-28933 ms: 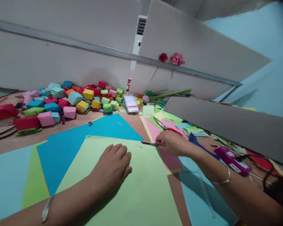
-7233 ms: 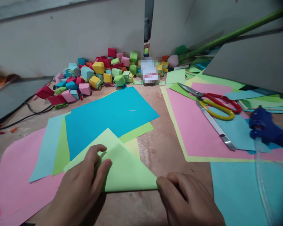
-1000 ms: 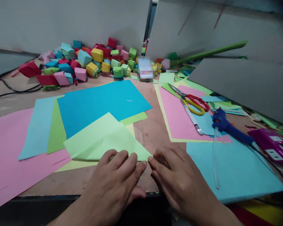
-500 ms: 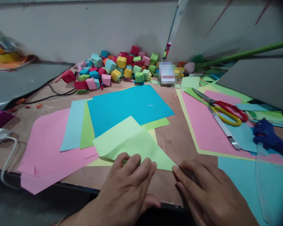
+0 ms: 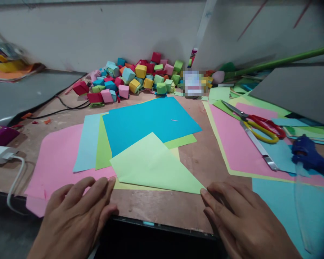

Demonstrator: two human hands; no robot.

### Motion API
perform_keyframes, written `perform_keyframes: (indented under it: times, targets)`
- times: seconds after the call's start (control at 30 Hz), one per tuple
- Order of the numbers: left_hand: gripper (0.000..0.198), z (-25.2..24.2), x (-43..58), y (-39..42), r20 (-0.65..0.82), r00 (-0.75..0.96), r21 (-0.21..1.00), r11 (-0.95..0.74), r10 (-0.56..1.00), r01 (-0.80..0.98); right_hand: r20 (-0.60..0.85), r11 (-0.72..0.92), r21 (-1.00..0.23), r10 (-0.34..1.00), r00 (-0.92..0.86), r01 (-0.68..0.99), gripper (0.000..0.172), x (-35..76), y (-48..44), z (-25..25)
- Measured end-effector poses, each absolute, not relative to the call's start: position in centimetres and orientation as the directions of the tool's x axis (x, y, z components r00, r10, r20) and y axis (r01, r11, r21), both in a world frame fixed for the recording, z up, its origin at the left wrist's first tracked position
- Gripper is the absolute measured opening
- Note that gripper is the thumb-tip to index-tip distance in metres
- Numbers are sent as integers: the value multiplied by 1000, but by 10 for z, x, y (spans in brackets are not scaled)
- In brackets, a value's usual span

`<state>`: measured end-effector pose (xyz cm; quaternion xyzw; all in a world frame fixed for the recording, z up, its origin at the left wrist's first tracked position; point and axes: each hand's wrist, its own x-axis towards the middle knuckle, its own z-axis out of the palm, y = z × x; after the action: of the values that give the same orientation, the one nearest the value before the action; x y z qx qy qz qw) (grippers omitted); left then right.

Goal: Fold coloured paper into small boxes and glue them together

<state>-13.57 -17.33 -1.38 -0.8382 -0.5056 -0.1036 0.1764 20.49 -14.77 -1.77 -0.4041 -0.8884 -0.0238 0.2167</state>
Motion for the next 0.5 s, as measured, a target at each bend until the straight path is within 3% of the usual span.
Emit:
perform_keyframes:
  times: [0.13,0.23,0.4,0.5]
  targets:
    - [30,-5,-133,-169,426,424,-133,-408,799,903,418,677,-112,696,-584,727,20,203,-147,-15]
    - [40,-4,-106,-160,468,469,-56,-505,749,861,424,665,-111,704,-570,738,20,201,-147,-14]
    - [55,-18,-61,-146,301,659,-51,-678,690,733,424,623,-111,734,-530,774,22,202,-152,-16]
    - [51,-26,-56,-143,260,680,-36,-697,686,717,470,642,-60,694,-546,764,22,203,-153,-20]
